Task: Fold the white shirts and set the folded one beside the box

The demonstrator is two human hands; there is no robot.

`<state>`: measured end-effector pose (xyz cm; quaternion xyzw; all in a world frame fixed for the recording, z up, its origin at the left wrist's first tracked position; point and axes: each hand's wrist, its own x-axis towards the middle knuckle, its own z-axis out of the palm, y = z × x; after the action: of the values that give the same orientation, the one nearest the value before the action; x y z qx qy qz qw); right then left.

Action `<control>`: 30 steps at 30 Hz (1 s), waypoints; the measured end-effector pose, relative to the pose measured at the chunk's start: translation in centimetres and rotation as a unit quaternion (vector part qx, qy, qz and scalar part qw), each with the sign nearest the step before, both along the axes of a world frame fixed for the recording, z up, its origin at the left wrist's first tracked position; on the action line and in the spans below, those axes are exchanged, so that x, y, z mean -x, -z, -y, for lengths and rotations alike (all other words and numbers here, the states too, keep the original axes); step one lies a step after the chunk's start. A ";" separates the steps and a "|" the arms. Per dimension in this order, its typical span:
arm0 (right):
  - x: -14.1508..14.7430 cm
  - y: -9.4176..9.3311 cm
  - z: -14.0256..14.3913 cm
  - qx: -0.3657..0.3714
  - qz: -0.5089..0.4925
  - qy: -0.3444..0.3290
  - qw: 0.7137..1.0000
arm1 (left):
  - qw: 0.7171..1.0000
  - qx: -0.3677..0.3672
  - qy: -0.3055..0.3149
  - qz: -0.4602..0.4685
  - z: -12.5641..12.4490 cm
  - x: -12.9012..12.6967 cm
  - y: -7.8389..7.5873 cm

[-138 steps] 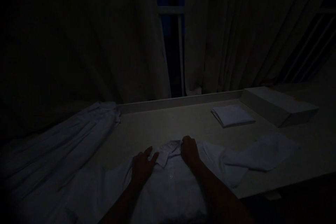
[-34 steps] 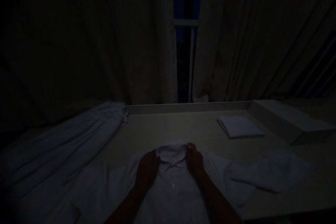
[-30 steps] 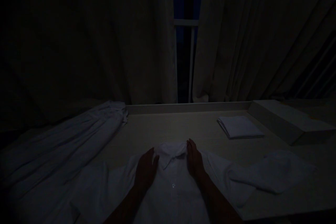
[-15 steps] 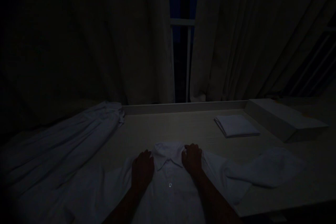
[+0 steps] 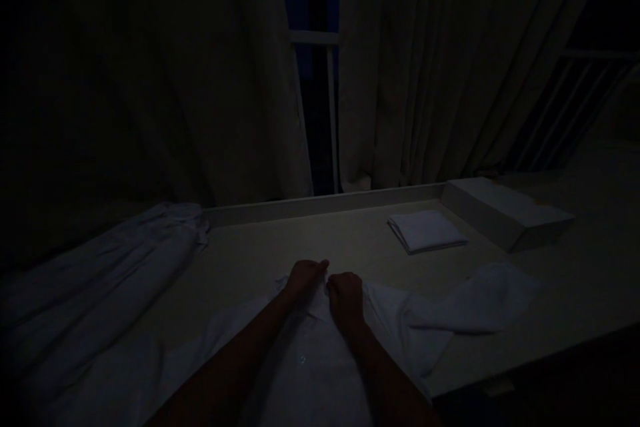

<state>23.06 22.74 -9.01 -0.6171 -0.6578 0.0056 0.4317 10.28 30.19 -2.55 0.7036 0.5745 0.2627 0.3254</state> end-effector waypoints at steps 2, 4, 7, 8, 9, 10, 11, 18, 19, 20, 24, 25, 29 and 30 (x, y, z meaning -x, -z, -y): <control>0.0 -0.2 0.0 0.002 -0.016 0.003 1.000 | 1.000 0.000 -0.010 0.024 -1.0 -0.2 0.3; 0.1 -0.4 0.0 0.007 -0.031 0.006 0.999 | 0.999 -0.001 -0.022 0.042 -1.2 0.1 0.5; 0.1 -0.6 0.1 0.010 -0.049 0.010 0.999 | 0.998 -0.004 -0.029 0.058 -0.6 0.8 0.5; 0.1 -0.7 0.1 0.012 -0.056 0.011 0.998 | 0.998 -0.006 -0.028 0.063 -0.4 0.9 0.5; 0.1 -0.7 0.2 0.015 -0.064 0.014 0.998 | 0.997 -0.008 -0.023 0.068 -0.2 0.9 0.4; 0.2 -0.7 0.2 0.017 -0.073 0.016 0.997 | 0.997 -0.009 -0.012 0.073 0.0 1.0 0.3; 0.2 -0.7 0.2 0.020 -0.083 0.020 0.996 | 0.997 -0.010 0.008 0.076 0.2 1.0 0.2; -0.7 -2.0 -1.2 0.139 -0.086 -0.031 0.986 | 0.992 -0.027 0.126 0.002 -0.1 2.1 -0.4; -1.1 -2.5 -1.6 0.165 -0.075 -0.056 0.982 | 0.991 -0.032 0.128 -0.015 -0.3 2.3 -0.4; -1.5 -2.9 -1.9 0.187 -0.065 -0.078 0.977 | 0.990 -0.037 0.130 -0.032 -0.5 2.6 -0.5; -4.5 -4.7 -3.0 0.236 -0.031 -0.110 0.965 | 0.985 -0.068 0.126 -0.099 -1.5 3.3 -1.0; -5.4 -5.1 -3.1 0.245 -0.025 -0.108 0.963 | 0.983 -0.077 0.123 -0.114 -1.7 3.4 -1.1; -9.9 -6.6 -2.7 0.276 -0.017 -0.107 0.955 | 0.974 -0.102 0.128 -0.159 -2.3 3.6 -1.3; -11.1 -6.9 -2.4 0.284 -0.020 -0.109 0.952 | 0.971 -0.107 0.130 -0.167 -2.3 3.6 -1.2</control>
<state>34.11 25.12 -2.08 -0.6384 -0.6835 0.2523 0.2483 6.70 32.50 -1.31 0.8371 0.4926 0.1565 0.1794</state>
